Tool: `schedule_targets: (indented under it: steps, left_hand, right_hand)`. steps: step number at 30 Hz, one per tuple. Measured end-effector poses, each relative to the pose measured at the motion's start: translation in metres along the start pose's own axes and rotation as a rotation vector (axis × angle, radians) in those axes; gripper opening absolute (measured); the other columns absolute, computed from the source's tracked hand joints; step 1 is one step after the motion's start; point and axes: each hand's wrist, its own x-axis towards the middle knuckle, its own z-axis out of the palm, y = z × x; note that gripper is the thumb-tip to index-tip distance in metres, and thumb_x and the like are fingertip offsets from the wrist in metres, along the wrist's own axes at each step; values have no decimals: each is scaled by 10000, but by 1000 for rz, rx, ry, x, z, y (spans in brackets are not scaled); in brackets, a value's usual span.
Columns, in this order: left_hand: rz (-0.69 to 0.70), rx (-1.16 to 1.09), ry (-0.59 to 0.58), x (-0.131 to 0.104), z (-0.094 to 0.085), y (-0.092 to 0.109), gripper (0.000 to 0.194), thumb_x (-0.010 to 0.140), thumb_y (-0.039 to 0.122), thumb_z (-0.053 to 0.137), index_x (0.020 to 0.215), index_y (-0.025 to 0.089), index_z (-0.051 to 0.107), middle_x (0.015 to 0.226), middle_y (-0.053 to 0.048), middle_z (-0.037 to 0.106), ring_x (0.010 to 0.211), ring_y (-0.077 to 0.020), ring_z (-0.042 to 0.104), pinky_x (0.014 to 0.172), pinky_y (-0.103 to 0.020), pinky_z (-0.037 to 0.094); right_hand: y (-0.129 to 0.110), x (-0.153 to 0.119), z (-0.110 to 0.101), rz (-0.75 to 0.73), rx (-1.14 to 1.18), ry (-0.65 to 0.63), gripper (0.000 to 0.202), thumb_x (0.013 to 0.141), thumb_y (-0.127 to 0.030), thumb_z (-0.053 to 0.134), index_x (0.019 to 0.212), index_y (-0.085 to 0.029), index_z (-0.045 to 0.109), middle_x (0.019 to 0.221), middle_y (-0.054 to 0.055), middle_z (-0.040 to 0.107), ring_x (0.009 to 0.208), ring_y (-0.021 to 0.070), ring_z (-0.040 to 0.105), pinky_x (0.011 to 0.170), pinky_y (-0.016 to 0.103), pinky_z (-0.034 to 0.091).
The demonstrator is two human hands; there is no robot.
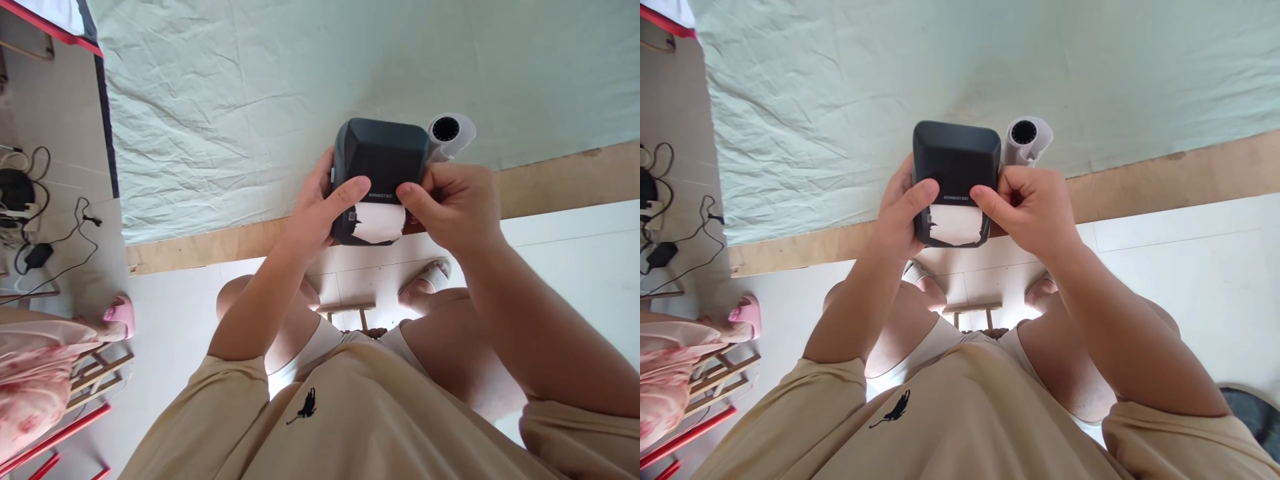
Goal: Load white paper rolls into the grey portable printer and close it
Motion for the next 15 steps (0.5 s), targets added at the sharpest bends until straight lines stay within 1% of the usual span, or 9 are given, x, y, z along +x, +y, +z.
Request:
schedule_targets:
  steps: [2, 5, 6, 8, 10, 11, 13, 15]
  left_hand:
    - [44, -9, 29, 1, 2, -5, 617, 619, 626, 790, 1094, 292, 581, 1008, -61, 704, 1129, -335, 649, 777, -387, 579]
    - [129, -34, 21, 1, 3, -10, 505, 733, 589, 714, 1143, 331, 570, 1161, -41, 674, 1141, -280, 658, 702, -335, 589]
    - [142, -41, -1, 1, 2, -10, 459, 784, 592, 658, 1158, 342, 565, 1212, -26, 658, 1178, -261, 647, 711, -325, 598]
    - [118, -50, -62, 1, 1, -10, 384, 865, 604, 541, 1145, 343, 570, 1249, 2, 649, 1269, -232, 603, 805, -332, 612]
    - [66, -78, -82, 2, -1, -10, 372, 889, 624, 481, 1071, 318, 593, 1202, 3, 681, 1311, -232, 575, 915, -354, 594]
    - [82, -118, -69, 4, -1, -12, 419, 863, 668, 482, 1029, 305, 608, 1138, -9, 707, 1273, -245, 601, 895, -357, 598]
    - [76, -177, 35, 6, -1, -16, 512, 853, 718, 436, 993, 266, 630, 1007, -28, 721, 1209, -252, 640, 861, -354, 598]
    - [52, -191, 114, 8, 0, -20, 534, 856, 717, 437, 937, 234, 650, 883, -25, 705, 1097, -225, 686, 819, -325, 590]
  right_hand:
    - [3, 2, 0, 60, 24, -39, 563, 814, -507, 685, 511, -162, 359, 420, -64, 394, 386, 33, 351, 362, 199, 297]
    - [7, 2, -1, 63, 32, -56, 568, 818, -538, 669, 529, -167, 351, 434, -63, 378, 399, 35, 349, 374, 204, 285]
    - [8, 2, -1, 53, 30, -58, 559, 829, -545, 654, 539, -167, 361, 438, -63, 379, 402, 35, 344, 380, 204, 279]
    - [10, 1, -2, 29, 19, -64, 529, 864, -549, 608, 566, -167, 395, 454, -60, 398, 413, 34, 345, 395, 204, 271]
    - [11, -1, -3, 9, -1, -70, 508, 901, -546, 554, 593, -168, 410, 483, -51, 422, 441, 37, 367, 409, 204, 268]
    - [11, -2, -3, -1, -2, -67, 497, 910, -542, 539, 610, -171, 402, 500, -49, 426, 456, 39, 380, 414, 203, 272]
    - [12, -5, -4, -13, 28, -55, 454, 897, -540, 561, 677, -185, 385, 538, -56, 431, 476, 44, 406, 427, 203, 306]
    - [13, -7, -3, -5, 90, -65, 415, 846, -531, 638, 775, -207, 387, 577, -76, 451, 476, 48, 428, 449, 212, 370]
